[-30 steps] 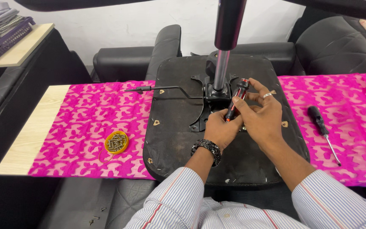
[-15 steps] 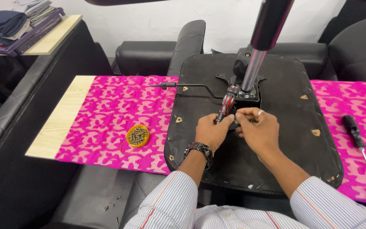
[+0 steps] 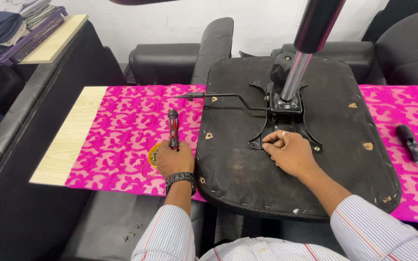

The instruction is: The person attaches a gas-lift cylinder to the underside of an office chair seat using a screwdriver. They align the metal mounting plate, insert screws, and tighten them to secure the cylinder to the seat.

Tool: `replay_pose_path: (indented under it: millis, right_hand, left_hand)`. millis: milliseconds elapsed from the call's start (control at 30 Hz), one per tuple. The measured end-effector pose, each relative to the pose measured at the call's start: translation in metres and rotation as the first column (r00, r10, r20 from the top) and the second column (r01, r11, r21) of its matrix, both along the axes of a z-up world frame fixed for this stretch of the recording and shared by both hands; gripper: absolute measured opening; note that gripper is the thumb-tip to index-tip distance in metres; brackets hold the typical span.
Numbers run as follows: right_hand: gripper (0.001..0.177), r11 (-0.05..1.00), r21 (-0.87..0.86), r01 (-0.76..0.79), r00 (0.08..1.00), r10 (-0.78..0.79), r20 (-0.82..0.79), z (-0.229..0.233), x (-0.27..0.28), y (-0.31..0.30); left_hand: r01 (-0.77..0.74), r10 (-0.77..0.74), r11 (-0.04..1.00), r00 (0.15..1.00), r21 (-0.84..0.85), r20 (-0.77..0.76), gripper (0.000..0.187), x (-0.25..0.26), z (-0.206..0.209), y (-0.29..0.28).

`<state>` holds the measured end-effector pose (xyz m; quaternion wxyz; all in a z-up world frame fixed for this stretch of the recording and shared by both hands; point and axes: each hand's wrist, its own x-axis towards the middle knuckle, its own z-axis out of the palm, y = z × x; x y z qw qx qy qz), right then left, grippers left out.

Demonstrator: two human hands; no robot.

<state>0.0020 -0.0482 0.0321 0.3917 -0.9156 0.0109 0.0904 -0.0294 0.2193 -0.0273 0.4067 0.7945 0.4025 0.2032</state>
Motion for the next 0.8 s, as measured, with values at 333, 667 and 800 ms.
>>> replay_pose_path:
  millis: [333,667,800]
  right_hand:
    - [0.019,0.999,-0.035,0.011,1.000,-0.010,0.017,-0.003,0.001,0.003]
    - [0.017,0.999,-0.042,0.020,0.996,-0.016,0.084,-0.005,-0.001,0.006]
    - [0.017,1.000,-0.003,0.023,0.998,-0.023,0.064,-0.003,0.000,0.005]
  left_hand:
    - [0.116,-0.126,0.992,0.924,-0.051,-0.361,0.035,-0.010,-0.025,0.024]
    - [0.196,-0.168,0.980,0.897,0.026,-0.410,0.043,-0.009,-0.027,0.053]
    - [0.177,-0.153,0.984,0.898,0.021,-0.412,0.038,-0.008,-0.022,0.062]
